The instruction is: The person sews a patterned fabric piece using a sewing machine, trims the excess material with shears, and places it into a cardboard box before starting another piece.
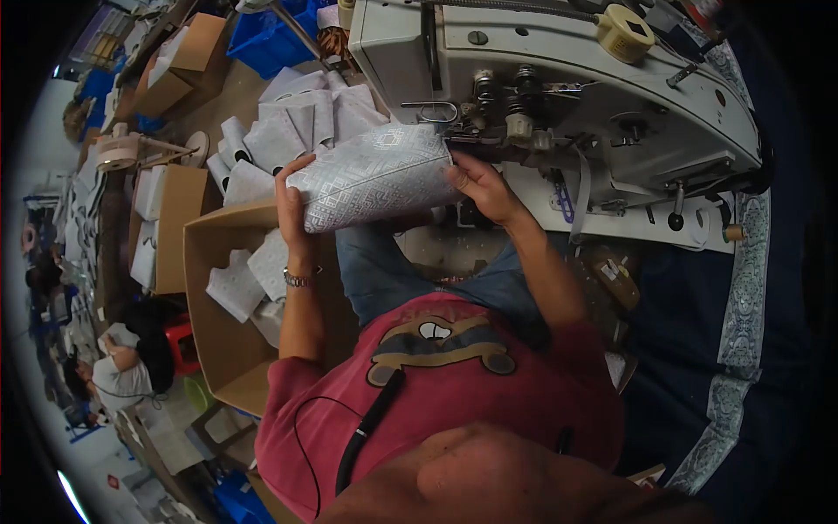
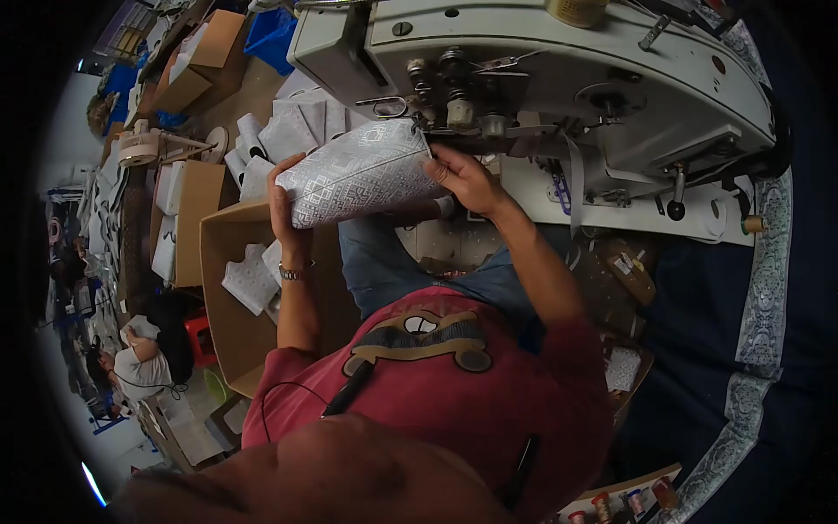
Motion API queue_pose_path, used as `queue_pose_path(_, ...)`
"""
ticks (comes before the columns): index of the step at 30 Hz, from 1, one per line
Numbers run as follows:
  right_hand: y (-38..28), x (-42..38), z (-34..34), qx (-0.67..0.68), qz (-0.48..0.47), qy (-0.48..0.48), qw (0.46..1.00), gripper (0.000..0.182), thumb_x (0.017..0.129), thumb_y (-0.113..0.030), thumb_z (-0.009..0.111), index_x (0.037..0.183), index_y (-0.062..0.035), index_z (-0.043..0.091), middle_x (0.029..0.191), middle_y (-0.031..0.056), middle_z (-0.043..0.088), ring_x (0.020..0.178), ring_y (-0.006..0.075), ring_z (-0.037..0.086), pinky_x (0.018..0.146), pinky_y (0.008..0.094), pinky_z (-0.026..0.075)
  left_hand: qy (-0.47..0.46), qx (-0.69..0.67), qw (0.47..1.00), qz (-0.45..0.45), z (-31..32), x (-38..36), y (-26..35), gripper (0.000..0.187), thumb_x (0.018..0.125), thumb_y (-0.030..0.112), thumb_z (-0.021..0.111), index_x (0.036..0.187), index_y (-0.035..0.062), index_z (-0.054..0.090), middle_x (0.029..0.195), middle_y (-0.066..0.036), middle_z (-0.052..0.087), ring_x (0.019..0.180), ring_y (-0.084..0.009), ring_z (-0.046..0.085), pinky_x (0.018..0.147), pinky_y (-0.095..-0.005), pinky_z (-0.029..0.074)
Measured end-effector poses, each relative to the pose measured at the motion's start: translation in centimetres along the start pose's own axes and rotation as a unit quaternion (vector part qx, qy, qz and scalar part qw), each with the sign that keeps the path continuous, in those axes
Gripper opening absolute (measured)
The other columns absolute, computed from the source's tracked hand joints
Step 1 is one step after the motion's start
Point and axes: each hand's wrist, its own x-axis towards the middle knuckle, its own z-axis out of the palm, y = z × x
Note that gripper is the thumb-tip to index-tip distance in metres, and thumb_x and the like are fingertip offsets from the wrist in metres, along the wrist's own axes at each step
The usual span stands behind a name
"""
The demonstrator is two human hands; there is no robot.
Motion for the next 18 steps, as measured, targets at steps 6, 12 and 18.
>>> queue_pose_path(6,3.0,0.5,-1.7,0.201,0.089,0.007,0.976,0.041,0.107,-0.029,0.049,0.138,-0.0036,0.054,0.125,0.0050,0.064,0.115,0.0135,0.058,0.102,0.0299,0.043,-0.022,-0.073,0.995,-0.070,-0.3,2.1,-0.5,0.060,0.101,0.049,0.044,0.133,-0.0027,0.049,0.134,-0.021,0.054,0.124,-0.0302,0.053,0.107,-0.0412,0.042)
queue_pose_path(12,3.5,1.3,-0.2,0.489,0.121,-0.054,0.862,0.045,0.104,-0.030,0.052,0.135,0.0023,0.055,0.132,0.0150,0.062,0.122,0.0261,0.061,0.107,0.0416,0.046,-0.001,-0.156,0.971,-0.182,-0.4,3.3,-1.1,0.056,0.104,0.044,0.044,0.132,-0.0043,0.051,0.125,-0.020,0.061,0.114,-0.0289,0.061,0.101,-0.0405,0.048)
queue_pose_path(18,6.2,2.1,0.7,0.618,0.132,-0.081,0.771,0.039,0.104,-0.026,0.049,0.127,0.0028,0.061,0.125,0.0188,0.066,0.114,0.0301,0.066,0.103,0.0449,0.050,0.003,-0.168,0.955,-0.245,-0.3,4.7,-0.6,0.054,0.104,0.042,0.045,0.127,-0.0050,0.055,0.118,-0.019,0.065,0.105,-0.0276,0.066,0.094,-0.0393,0.053)
